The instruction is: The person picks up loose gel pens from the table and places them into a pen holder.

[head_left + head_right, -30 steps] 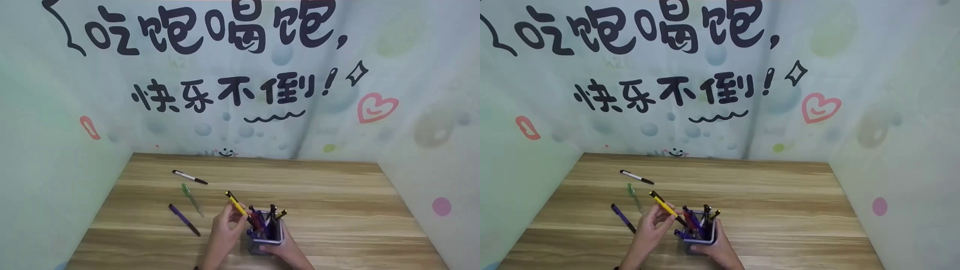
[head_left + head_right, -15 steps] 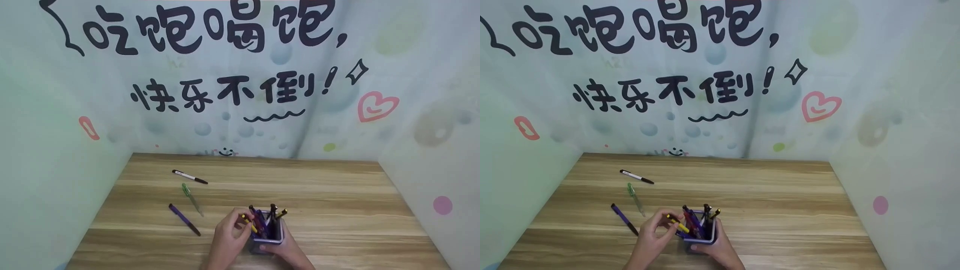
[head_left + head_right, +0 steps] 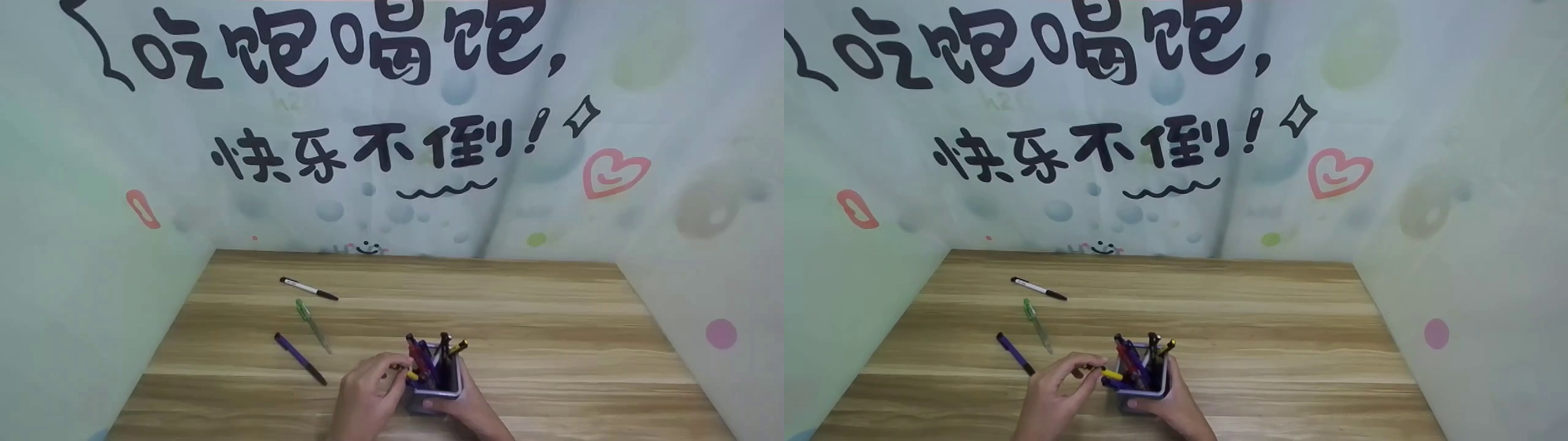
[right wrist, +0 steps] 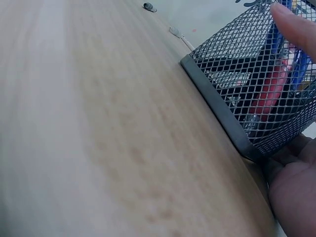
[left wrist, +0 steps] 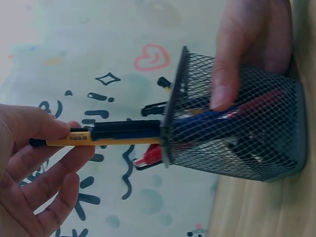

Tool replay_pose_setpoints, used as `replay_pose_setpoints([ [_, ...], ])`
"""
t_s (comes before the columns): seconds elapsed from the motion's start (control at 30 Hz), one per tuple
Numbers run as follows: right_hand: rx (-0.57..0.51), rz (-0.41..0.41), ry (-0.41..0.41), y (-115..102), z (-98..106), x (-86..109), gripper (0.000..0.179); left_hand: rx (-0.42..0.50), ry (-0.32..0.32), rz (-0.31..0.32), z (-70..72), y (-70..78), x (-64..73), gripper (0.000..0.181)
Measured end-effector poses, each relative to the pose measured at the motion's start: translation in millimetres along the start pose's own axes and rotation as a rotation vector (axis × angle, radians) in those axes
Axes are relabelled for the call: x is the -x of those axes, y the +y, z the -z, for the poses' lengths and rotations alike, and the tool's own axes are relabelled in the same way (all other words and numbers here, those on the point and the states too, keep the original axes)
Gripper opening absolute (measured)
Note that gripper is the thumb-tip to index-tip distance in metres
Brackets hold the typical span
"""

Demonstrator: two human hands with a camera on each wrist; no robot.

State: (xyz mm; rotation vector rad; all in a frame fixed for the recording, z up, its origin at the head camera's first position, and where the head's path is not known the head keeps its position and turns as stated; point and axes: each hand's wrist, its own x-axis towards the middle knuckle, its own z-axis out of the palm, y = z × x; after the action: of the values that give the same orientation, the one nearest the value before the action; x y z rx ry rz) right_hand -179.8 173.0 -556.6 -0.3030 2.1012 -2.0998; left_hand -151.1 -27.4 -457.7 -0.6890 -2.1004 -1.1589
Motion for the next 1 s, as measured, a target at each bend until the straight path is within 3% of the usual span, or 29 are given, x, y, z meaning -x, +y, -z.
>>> replay_pose_setpoints([
  [0.13, 0.022, -0.002, 0.011, -0.2, 0.3, -0.4, 0.092, -0.026, 0.032, 0.008, 2.2, 1.5, -2.9, 0.023],
  [0.23, 0.054, -0.019, 0.021, -0.6, 0.4, -0.5, 0.092, -0.058, 0.003, 0.048, 0.4, 1.3, -4.2, 0.021],
  [0.33, 0.054, -0.034, 0.019, -1.5, 0.0, -0.6, 0.093, -0.048, -0.079, 0.128, -3.2, -0.5, -5.2, 0.019],
  [0.47, 0.028, -0.053, 0.012, -2.0, -0.3, -0.2, 0.093, 0.039, -0.207, 0.275, -9.6, -8.3, -5.3, 0.012],
  [0.57, 0.032, -0.05, 0.016, -2.2, 0.4, 0.5, 0.093, 0.082, -0.255, 0.339, -16.6, -15.5, -4.6, 0.012],
  [0.8, 0.053, -0.036, 0.013, -1.0, 0.3, 0.9, 0.095, 0.079, -0.281, 0.348, -28.5, -24.5, -4.1, 0.014],
  [1.0, 0.031, 0.036, -0.001, 1.2, 1.0, 0.4, 0.092, 0.265, -0.296, 0.382, -17.3, -36.6, -3.7, 0.016],
])
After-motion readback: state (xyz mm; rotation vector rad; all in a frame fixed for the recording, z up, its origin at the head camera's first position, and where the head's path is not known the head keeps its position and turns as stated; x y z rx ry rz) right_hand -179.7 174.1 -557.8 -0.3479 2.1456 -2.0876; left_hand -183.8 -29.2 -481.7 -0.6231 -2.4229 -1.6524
